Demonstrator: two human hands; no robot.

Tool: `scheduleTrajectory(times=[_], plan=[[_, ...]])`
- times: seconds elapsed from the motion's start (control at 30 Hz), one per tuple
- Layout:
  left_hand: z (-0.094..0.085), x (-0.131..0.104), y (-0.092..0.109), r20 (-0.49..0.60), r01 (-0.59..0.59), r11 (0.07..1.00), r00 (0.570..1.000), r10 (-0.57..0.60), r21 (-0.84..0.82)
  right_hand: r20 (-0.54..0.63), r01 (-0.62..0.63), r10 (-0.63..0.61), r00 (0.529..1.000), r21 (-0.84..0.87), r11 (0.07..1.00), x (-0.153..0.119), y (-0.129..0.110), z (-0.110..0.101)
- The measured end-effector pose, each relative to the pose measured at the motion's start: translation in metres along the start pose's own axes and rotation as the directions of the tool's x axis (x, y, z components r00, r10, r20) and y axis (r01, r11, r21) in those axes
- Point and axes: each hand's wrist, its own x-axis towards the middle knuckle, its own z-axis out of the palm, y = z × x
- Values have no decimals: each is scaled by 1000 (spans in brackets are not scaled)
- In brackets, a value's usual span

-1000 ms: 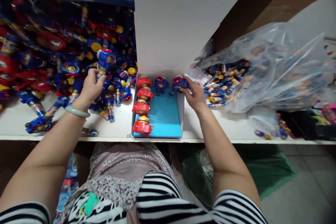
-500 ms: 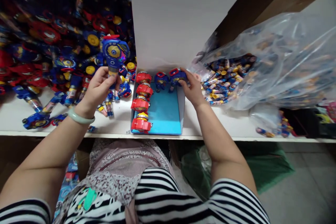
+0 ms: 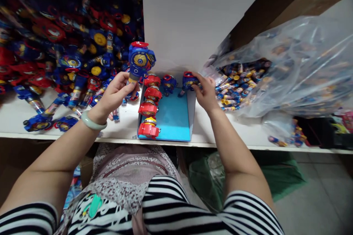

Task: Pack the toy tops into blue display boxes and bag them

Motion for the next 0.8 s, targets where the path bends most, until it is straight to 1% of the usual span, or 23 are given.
scheduleTrajectory(times=[0.07,0.13,0.2,0.27,0.3,0.37,0.4,0.5,0.53,0.57,0.6,0.63,0.67,0.7,0.73,0.77,0.8], plan=[[3,1,-1,-3,-17,1000,1000,17,8,-83,-2,5,997,27,1000,-3,3,13],[5,2,-1,-1,-30,1000,1000,30,6,-87,23,-21,996,21,1000,-7,8,21],[5,3,-1,6,-34,999,999,34,-1,-6,52,-52,999,-15,999,-9,11,20],[6,4,1,23,-32,999,999,32,-12,97,45,-37,995,-79,996,-10,7,10],[8,5,3,39,-30,999,999,31,-15,121,28,-14,993,-113,993,-9,2,2],[17,8,8,75,-18,1000,997,18,-4,105,-3,17,994,-132,991,-5,-20,-14],[24,9,12,93,-15,1000,996,14,11,81,-3,10,997,-94,996,-2,-36,-21],[45,13,27,169,-37,995,985,21,91,15,25,-27,1000,147,989,4,-90,-32],[49,13,30,213,-59,991,976,33,119,-12,20,-18,1000,211,977,5,-105,-33],[50,14,32,257,-83,986,965,43,144,-45,6,5,999,250,968,4,-116,-32],[46,14,33,281,-102,981,958,52,168,-83,-13,36,996,269,963,2,-121,-30],[37,14,30,263,-119,973,963,64,199,-118,-29,64,991,280,960,-2,-121,-27],[25,14,26,199,-126,960,977,77,249,-140,-37,80,987,292,956,-7,-116,-23],[10,14,18,104,-117,937,991,87,329,-141,-35,82,987,309,951,-12,-107,-17],[-5,13,9,11,-87,897,996,92,434,-129,-28,74,989,331,943,-18,-96,-10],[-19,13,-2,-54,-39,831,995,83,555,-107,-20,62,992,355,935,-25,-84,-1],[-31,12,-13,-77,13,737,996,54,676,-83,-20,55,995,376,926,-31,-73,9]])
